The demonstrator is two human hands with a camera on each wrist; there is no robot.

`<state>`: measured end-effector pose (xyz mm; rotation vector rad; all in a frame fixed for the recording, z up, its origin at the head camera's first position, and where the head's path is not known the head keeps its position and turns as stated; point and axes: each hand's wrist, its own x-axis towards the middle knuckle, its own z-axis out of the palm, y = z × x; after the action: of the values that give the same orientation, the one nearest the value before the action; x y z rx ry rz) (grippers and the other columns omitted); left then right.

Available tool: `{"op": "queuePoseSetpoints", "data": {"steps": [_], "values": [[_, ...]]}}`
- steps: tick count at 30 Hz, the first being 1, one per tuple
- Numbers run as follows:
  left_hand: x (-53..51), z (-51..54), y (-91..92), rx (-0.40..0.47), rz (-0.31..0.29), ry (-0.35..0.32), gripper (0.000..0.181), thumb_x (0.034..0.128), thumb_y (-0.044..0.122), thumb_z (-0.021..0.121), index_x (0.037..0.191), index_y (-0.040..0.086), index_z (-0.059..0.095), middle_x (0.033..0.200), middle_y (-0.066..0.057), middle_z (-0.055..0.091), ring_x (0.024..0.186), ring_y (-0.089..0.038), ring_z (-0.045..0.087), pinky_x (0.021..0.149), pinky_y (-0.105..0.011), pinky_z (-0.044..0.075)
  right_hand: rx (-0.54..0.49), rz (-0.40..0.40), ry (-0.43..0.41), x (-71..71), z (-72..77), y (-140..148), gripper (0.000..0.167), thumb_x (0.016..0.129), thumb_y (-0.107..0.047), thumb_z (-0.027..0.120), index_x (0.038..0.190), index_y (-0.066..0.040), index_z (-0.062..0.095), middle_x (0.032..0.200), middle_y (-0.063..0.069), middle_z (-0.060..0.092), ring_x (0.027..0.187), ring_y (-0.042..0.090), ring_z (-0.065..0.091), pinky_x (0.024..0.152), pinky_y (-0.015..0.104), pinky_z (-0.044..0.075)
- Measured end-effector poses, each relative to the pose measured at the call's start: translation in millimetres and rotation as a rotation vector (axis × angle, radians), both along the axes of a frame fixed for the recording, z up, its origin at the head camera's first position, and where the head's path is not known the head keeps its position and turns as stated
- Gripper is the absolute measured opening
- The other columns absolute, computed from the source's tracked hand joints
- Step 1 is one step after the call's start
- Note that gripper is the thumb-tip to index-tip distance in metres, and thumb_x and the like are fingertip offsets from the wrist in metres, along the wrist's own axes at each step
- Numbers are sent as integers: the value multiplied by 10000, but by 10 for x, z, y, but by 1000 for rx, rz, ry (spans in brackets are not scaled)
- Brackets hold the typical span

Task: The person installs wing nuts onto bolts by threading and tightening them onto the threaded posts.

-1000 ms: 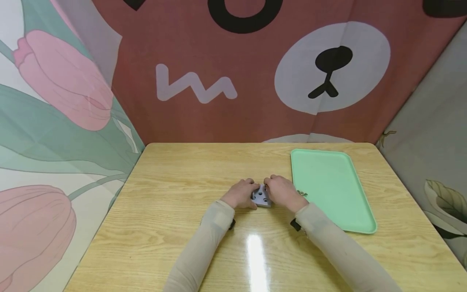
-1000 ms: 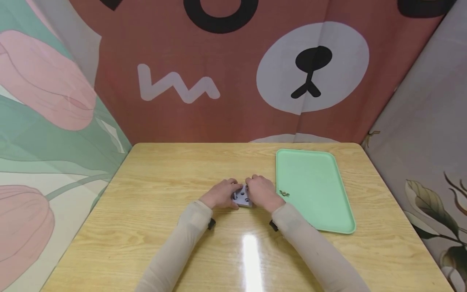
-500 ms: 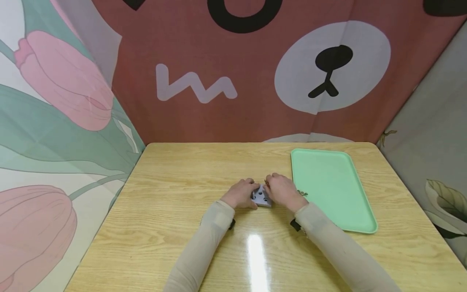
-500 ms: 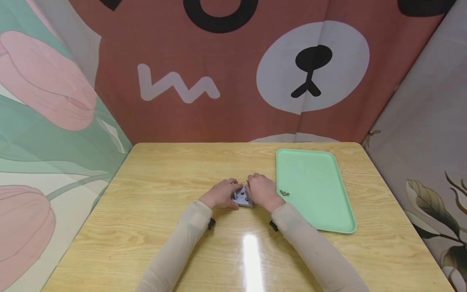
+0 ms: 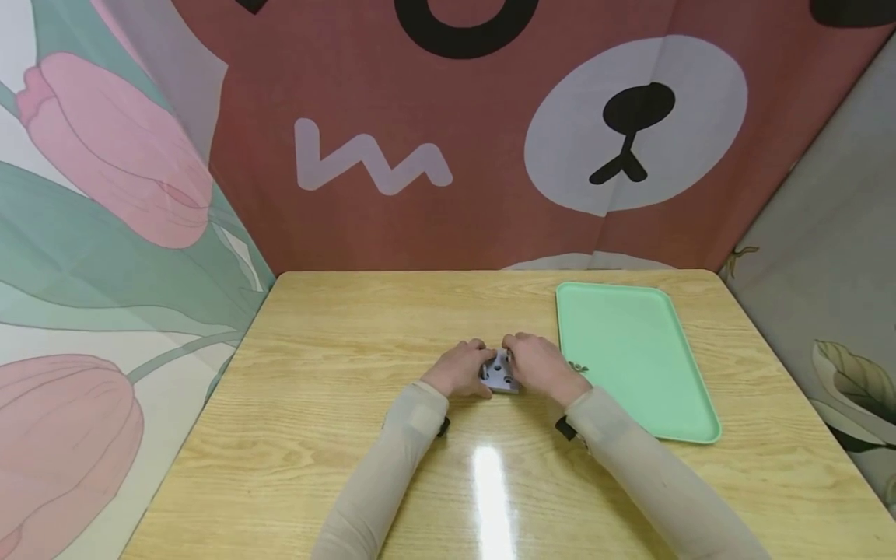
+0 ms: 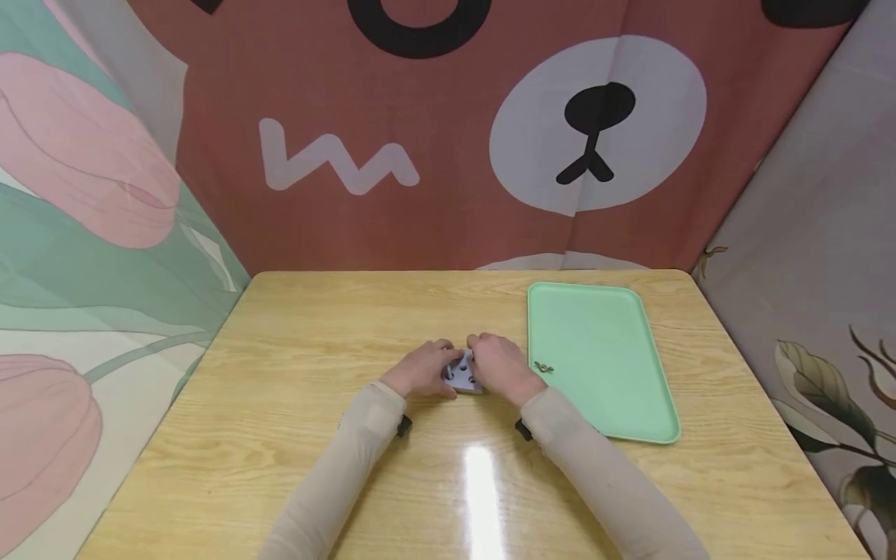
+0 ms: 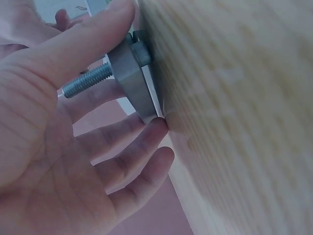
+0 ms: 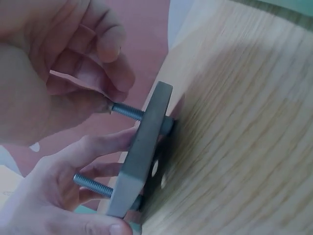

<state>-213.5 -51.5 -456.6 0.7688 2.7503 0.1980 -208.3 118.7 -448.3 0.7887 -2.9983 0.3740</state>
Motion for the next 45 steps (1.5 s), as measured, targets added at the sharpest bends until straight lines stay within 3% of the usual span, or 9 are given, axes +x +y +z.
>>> {"op": "queuePoseSetpoints", "data": {"steps": [9, 14, 17, 21, 25, 32, 39, 45], "values": [[-13, 4, 8, -7, 0, -3, 777, 767, 418, 774, 1430, 194, 435, 1379, -49, 440, 1171, -214, 460, 946, -323, 411, 30, -32, -14, -58, 4, 7, 108, 913, -122, 615, 947, -31, 663, 809, 67, 600, 689, 177, 572, 587, 329, 483], [-15, 11, 14, -2, -4, 4, 783, 756, 404, 788, 1427, 199, 441, 1369, -47, 445, 1156, -212, 468, 937, -324, 415, 52, -86, -21, -80, -27, 2, 187, 937, -224, 600, 907, -44, 644, 782, 60, 582, 675, 181, 564, 583, 343, 482], [-12, 5, 18, -9, -12, 15, 784, 751, 400, 792, 1425, 198, 445, 1366, -51, 449, 1153, -215, 472, 932, -327, 421, 24, -104, -47, -66, -36, 0, 217, 943, -248, 587, 964, -34, 616, 821, 69, 583, 701, 190, 575, 606, 354, 489], [-3, -9, 18, -21, -13, 17, 771, 756, 403, 788, 1419, 200, 452, 1360, -52, 453, 1150, -220, 472, 921, -332, 428, -45, -64, -95, -20, -26, -2, 206, 940, -194, 568, 1057, -24, 565, 842, 66, 578, 670, 163, 558, 574, 325, 470], [-4, -15, 9, -28, 0, 10, 759, 761, 405, 783, 1416, 204, 456, 1352, -43, 456, 1129, -210, 471, 905, -327, 429, -59, 0, -78, 11, -3, 0, 195, 922, -104, 541, 1083, -8, 594, 880, 82, 603, 677, 144, 551, 574, 299, 467], [-12, -16, 18, -27, 0, 7, 761, 759, 405, 785, 1415, 200, 457, 1358, -47, 452, 1145, -210, 472, 924, -326, 421, 2, -18, -5, -24, 25, 7, 114, 915, -99, 582, 886, -19, 657, 772, 68, 587, 662, 166, 563, 577, 314, 480], [6, -24, 18, -21, -5, -1, 758, 759, 403, 786, 1411, 191, 462, 1354, -55, 456, 1148, -218, 474, 923, -331, 423, 45, -88, -1, -22, -14, 18, 246, 915, -206, 607, 690, -105, 598, 648, 9, 517, 563, 136, 486, 504, 305, 425], [9, 23, 14, -26, -9, 8, 764, 770, 420, 772, 1423, 194, 445, 1358, -56, 450, 1161, -232, 468, 924, -347, 428, -22, -13, -16, -8, -5, -6, 233, 929, -229, 587, 717, -133, 602, 647, -21, 514, 552, 121, 461, 490, 283, 387]]}}
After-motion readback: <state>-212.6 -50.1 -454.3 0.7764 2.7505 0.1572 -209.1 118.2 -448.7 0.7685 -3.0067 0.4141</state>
